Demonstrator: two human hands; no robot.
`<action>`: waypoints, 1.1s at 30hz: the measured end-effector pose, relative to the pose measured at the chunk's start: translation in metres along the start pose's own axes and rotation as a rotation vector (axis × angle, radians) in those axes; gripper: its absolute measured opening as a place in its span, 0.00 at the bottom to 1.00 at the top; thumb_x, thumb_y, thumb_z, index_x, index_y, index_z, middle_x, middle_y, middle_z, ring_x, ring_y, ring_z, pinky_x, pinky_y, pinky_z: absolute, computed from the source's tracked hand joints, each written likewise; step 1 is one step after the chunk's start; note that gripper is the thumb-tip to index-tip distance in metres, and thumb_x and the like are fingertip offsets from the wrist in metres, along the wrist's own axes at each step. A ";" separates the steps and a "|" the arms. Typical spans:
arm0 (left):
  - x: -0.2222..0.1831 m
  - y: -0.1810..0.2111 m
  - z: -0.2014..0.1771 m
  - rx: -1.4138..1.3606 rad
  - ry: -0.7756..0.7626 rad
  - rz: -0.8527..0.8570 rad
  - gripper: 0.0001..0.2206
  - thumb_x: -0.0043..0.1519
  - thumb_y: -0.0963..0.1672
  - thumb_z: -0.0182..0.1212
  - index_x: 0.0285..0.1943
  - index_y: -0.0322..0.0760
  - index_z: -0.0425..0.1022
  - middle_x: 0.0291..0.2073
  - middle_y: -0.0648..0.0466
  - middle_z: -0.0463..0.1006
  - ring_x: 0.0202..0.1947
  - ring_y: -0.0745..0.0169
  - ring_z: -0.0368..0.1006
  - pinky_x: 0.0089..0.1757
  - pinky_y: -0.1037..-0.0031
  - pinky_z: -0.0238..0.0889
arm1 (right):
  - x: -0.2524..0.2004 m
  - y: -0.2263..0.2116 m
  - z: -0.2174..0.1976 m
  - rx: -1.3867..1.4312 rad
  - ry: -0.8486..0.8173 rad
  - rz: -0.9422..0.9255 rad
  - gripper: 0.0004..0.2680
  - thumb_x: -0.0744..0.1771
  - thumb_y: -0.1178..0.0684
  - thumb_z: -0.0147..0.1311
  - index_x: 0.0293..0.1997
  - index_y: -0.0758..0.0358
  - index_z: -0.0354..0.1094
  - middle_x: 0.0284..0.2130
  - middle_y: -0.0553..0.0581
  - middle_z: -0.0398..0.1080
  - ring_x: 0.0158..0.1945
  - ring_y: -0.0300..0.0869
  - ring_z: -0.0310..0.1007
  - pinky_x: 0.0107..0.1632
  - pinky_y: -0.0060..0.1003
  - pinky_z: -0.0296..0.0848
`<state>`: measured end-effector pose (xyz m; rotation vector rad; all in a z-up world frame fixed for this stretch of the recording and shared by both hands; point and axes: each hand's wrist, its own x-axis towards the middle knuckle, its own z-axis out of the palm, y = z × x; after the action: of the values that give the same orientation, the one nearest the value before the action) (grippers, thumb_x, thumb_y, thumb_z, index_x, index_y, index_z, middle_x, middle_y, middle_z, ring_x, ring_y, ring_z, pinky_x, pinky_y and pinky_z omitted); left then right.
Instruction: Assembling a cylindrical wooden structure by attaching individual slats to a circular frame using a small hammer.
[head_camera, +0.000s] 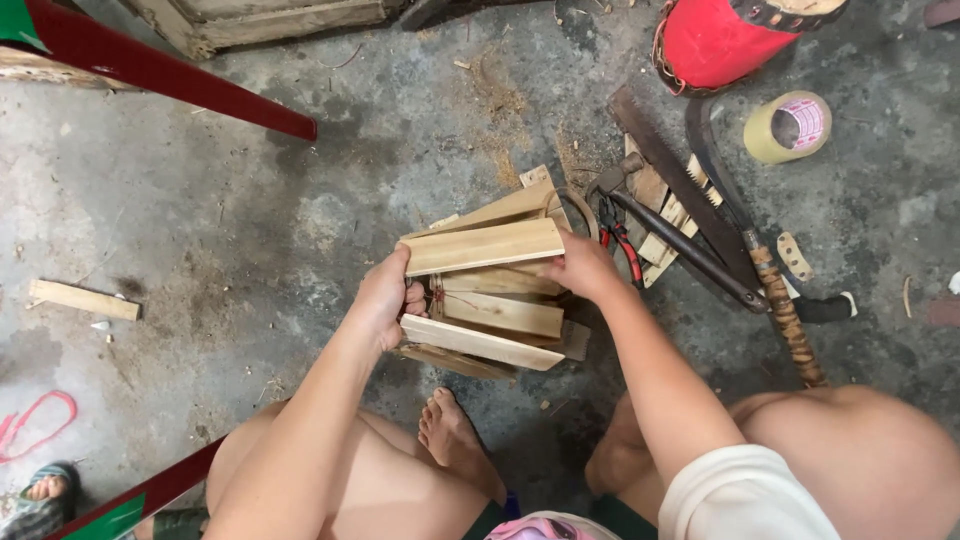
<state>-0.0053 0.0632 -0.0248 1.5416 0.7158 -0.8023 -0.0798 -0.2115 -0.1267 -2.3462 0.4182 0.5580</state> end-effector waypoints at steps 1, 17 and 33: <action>0.001 0.001 0.001 0.006 -0.001 0.000 0.19 0.70 0.55 0.45 0.55 0.41 0.62 0.14 0.63 0.53 0.11 0.71 0.52 0.24 0.69 0.67 | 0.011 0.008 0.003 0.005 0.001 0.003 0.11 0.61 0.46 0.61 0.38 0.56 0.67 0.32 0.55 0.76 0.49 0.55 0.78 0.50 0.52 0.75; 0.023 -0.002 0.006 0.140 0.019 0.049 0.26 0.67 0.58 0.47 0.64 0.39 0.62 0.21 0.54 0.67 0.18 0.65 0.68 0.21 0.72 0.69 | 0.076 0.037 0.042 0.159 0.696 -0.263 0.09 0.60 0.55 0.62 0.25 0.56 0.61 0.24 0.56 0.68 0.36 0.56 0.77 0.40 0.46 0.76; 0.020 -0.025 0.004 0.150 -0.047 0.188 0.24 0.69 0.57 0.46 0.59 0.36 0.67 0.19 0.48 0.72 0.14 0.59 0.71 0.14 0.75 0.65 | 0.031 0.044 0.081 0.320 0.288 0.340 0.15 0.56 0.41 0.70 0.33 0.53 0.66 0.31 0.55 0.75 0.49 0.54 0.78 0.49 0.46 0.76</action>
<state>-0.0149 0.0624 -0.0554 1.6913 0.4761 -0.7620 -0.0947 -0.1922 -0.2204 -2.0579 0.9776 0.2772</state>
